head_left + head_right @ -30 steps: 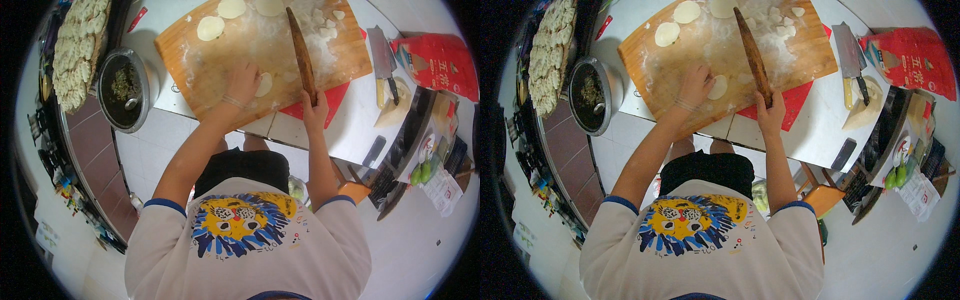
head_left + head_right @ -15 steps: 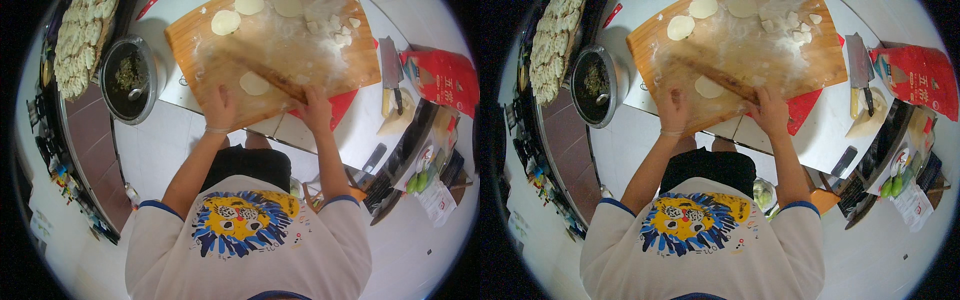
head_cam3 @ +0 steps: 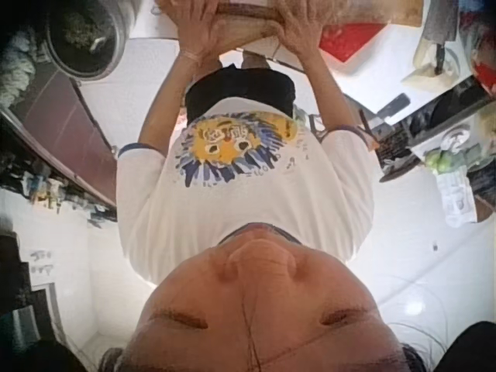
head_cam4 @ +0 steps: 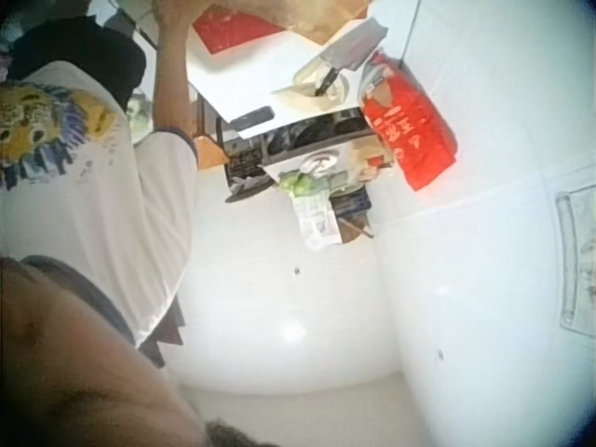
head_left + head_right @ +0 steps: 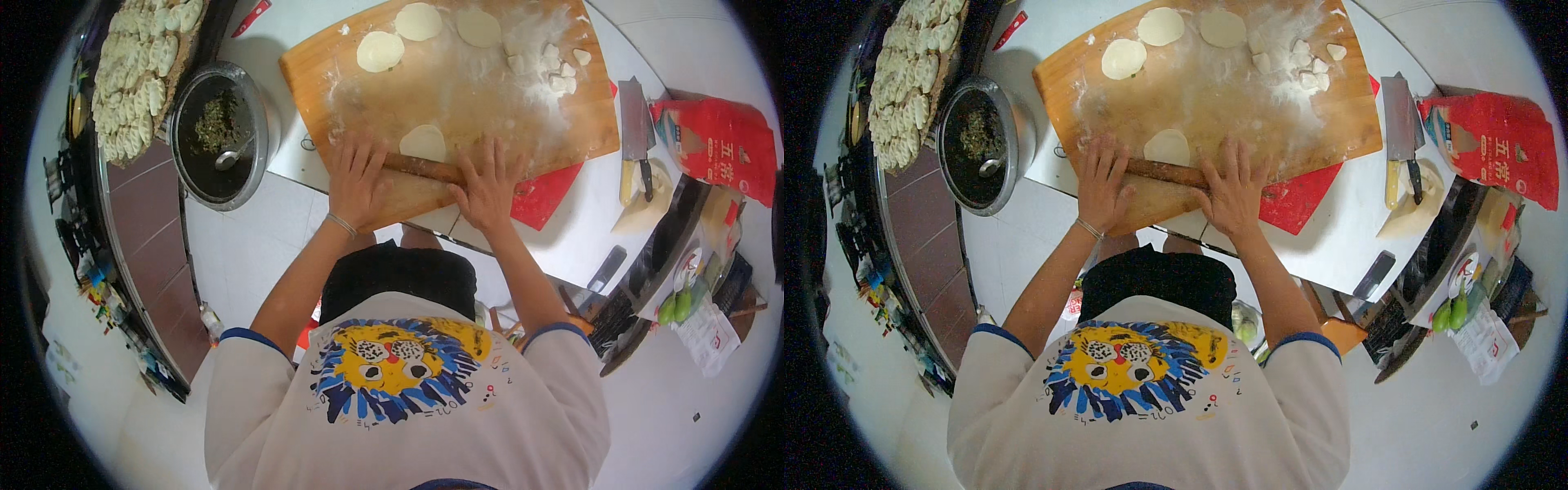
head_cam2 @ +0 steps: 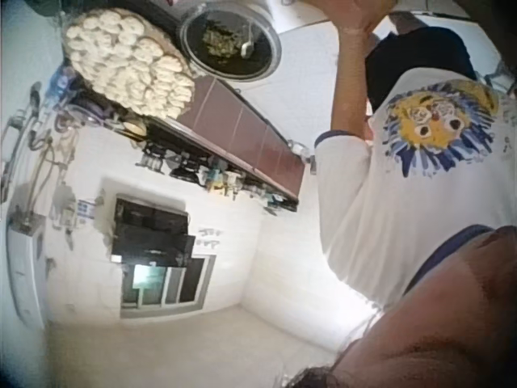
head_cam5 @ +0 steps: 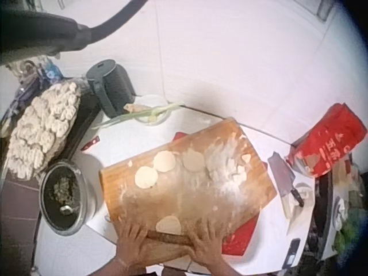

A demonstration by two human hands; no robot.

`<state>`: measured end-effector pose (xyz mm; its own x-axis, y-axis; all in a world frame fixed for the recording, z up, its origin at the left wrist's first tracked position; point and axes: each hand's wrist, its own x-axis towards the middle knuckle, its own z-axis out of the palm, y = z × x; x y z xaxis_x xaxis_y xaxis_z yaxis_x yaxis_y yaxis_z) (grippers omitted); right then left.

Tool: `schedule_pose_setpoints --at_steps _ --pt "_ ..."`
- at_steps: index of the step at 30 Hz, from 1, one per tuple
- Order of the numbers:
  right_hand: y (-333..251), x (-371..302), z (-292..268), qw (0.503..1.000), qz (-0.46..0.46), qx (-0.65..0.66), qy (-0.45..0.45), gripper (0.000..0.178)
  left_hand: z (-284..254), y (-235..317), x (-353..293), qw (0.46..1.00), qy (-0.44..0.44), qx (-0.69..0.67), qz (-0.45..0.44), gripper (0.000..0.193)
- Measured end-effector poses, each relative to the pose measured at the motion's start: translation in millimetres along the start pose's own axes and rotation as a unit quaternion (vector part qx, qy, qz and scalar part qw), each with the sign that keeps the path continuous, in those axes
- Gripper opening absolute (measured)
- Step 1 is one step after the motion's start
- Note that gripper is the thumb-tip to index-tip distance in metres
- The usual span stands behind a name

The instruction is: The person uses a wooden rolling pin to flatten small balls of dough into thin, round discs on a floured wooden board. They repeatedly roll, rotate, and reposition the dough pieces to achieve a uniform shape. A tray of prepared dumplings and a bowl of filling are visible nearby.

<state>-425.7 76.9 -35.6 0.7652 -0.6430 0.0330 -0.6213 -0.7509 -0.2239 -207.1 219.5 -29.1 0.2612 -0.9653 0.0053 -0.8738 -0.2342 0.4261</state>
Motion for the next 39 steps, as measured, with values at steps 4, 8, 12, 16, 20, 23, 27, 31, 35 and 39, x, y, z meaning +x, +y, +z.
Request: schedule_pose_setpoints --at_steps 4,8,12,16,20,23,27,31,35,39 --pt "11 47 -11 1.000 0.016 -0.017 0.009 0.069 -13 -2 58 0.999 0.029 0.011 -0.008 0.059" --pt "15 35 -15 0.994 -0.104 -0.036 -0.013 0.056 -7 -11 42 0.999 0.027 0.043 -0.002 0.059" --pt "17 -8 -6 0.995 -0.075 0.053 -0.035 0.049 -5 10 -27 0.994 0.107 -0.019 -0.023 0.057" --pt "17 -8 -21 0.988 0.087 0.125 0.038 0.051 0 34 2 0.987 0.137 -0.062 -0.051 0.055" --pt "32 -15 -27 0.964 0.151 0.197 0.098 0.045 30 47 49 0.998 0.024 -0.047 -0.039 0.050" --pt "31 -23 -29 0.949 0.190 0.223 0.115 0.042 34 56 63 0.990 0.007 -0.083 -0.117 0.041" --pt "24 -32 -31 0.935 0.216 0.250 0.129 0.039 28 54 84 0.943 -0.091 -0.162 -0.275 0.030" --pt "22 -35 -22 0.919 0.225 0.281 0.159 0.031 23 45 81 0.975 -0.121 -0.106 -0.151 0.025" --pt "24 -38 -26 0.916 0.239 0.292 0.137 0.039 8 27 59 0.926 -0.122 -0.350 -0.073 0.020" --pt "38 -40 -27 0.913 0.244 0.293 0.143 0.039 1 -9 50 0.819 -0.061 -0.491 -0.290 0.014"
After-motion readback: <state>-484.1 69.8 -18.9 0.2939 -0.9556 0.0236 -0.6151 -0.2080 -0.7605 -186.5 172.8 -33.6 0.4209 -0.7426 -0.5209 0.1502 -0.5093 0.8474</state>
